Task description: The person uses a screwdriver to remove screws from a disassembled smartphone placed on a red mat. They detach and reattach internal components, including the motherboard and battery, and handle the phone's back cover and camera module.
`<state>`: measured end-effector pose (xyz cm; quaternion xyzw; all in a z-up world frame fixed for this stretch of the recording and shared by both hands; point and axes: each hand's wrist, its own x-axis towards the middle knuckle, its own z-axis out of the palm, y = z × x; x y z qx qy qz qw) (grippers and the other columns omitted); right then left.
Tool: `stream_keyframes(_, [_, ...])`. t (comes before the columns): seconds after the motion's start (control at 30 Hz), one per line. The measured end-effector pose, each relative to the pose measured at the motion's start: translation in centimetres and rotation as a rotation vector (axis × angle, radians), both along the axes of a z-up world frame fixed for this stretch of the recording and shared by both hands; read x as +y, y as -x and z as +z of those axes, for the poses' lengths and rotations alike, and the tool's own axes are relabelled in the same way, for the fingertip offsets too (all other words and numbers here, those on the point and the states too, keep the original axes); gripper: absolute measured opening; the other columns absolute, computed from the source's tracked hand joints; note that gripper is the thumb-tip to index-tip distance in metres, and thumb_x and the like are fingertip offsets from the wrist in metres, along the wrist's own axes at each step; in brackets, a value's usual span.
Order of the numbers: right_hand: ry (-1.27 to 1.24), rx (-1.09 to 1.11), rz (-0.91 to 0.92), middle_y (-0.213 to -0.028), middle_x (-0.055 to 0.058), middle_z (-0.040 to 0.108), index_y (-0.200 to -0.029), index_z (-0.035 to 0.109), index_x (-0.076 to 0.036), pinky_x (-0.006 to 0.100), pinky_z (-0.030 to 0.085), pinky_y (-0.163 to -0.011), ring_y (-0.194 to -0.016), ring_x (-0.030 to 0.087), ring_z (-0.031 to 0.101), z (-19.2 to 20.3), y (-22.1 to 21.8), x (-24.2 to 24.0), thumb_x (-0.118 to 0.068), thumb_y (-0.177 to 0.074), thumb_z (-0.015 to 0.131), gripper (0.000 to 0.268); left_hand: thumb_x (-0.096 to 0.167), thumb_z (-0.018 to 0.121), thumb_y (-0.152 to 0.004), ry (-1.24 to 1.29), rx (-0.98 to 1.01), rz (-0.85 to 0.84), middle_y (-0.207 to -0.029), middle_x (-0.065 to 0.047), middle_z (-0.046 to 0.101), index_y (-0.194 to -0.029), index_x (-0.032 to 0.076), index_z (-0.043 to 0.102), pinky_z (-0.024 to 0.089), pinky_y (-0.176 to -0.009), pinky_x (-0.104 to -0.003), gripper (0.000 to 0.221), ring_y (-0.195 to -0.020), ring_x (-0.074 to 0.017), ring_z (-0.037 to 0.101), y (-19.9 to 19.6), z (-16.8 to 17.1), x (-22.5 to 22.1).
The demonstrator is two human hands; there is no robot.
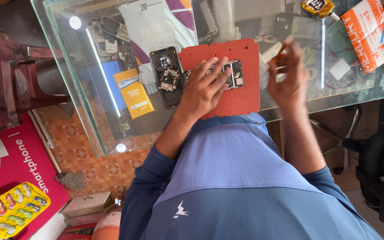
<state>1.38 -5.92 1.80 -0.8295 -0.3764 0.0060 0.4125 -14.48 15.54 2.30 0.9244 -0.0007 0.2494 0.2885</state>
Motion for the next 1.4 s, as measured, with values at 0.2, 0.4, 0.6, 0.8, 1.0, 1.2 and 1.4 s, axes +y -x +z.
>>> stream_keyframes(0.2, [0.385,-0.246,-0.120,-0.110,0.014,0.068,-0.126,0.055,-0.004,0.045,0.054,-0.087,-0.099,0.033,0.069,-1.1,-6.2,-3.4,0.005,-0.101,0.069,0.030,0.004,0.072,-0.098,0.176,-0.041,0.469,-0.114,-0.006,0.071,-0.115,0.005,0.069,0.053,-0.097,-0.042,0.017,-0.106,-0.0299,0.066,5.5,1.2,3.1])
stream_keyframes(0.4, [0.474,-0.432,-0.112,-0.119,0.017,0.062,-0.118,0.065,-0.003,0.049,0.048,-0.093,-0.112,0.037,0.060,0.8,-4.6,-2.1,0.000,-0.092,0.074,0.028,0.016,0.078,-0.096,0.197,0.152,0.752,-0.108,-0.009,0.067,-0.119,0.006,0.065,0.051,-0.087,-0.042,0.028,-0.098,-0.0320,0.064,8.5,1.3,4.9])
stream_keyframes(0.6, [0.217,-0.041,0.327,-0.140,0.018,0.060,-0.137,0.059,-0.001,0.050,0.045,-0.115,-0.135,0.037,0.055,3.4,-0.9,2.8,-0.013,-0.089,0.084,0.055,0.029,0.090,-0.080,0.031,0.296,0.527,-0.119,-0.011,0.057,-0.135,0.003,0.063,0.048,-0.093,-0.046,0.067,-0.107,-0.0342,0.055,8.6,2.1,5.6])
stream_keyframes(0.8, [0.316,-0.148,0.561,-0.146,0.021,0.056,-0.147,0.053,0.003,0.053,0.039,-0.119,-0.141,0.040,0.049,3.4,0.7,5.4,-0.029,-0.077,0.090,0.085,0.025,0.094,-0.074,0.046,0.368,0.490,-0.118,-0.011,0.054,-0.126,0.005,0.064,0.047,-0.093,-0.046,0.064,-0.109,-0.0342,0.054,8.0,1.9,6.3])
stream_keyframes(1.0, [0.340,-0.064,0.537,-0.142,0.021,0.058,-0.148,0.053,0.003,0.050,0.042,-0.115,-0.132,0.040,0.053,3.2,0.3,4.5,-0.028,-0.079,0.086,0.082,0.011,0.089,-0.074,0.153,0.287,0.455,-0.116,-0.013,0.054,-0.117,0.003,0.058,0.046,-0.094,-0.049,0.053,-0.111,-0.0377,0.054,7.4,2.0,6.3])
stream_keyframes(1.2, [0.320,-0.065,0.499,-0.136,0.021,0.060,-0.144,0.055,0.003,0.050,0.043,-0.112,-0.127,0.040,0.054,4.0,0.6,4.0,-0.029,-0.078,0.086,0.080,0.002,0.080,-0.087,0.300,0.349,0.464,-0.099,-0.011,0.064,-0.110,0.002,0.059,0.049,-0.080,-0.044,0.032,-0.090,-0.0332,0.060,7.5,1.5,6.4])
stream_keyframes(1.4, [0.169,-0.088,0.435,-0.136,0.021,0.059,-0.142,0.054,0.002,0.050,0.045,-0.109,-0.125,0.040,0.056,4.8,1.2,3.6,-0.031,-0.082,0.087,0.076,0.000,0.070,-0.100,0.595,0.223,0.365,-0.093,-0.009,0.070,-0.116,0.001,0.067,0.052,-0.070,-0.029,0.016,-0.077,-0.0163,0.064,7.4,1.5,7.0])
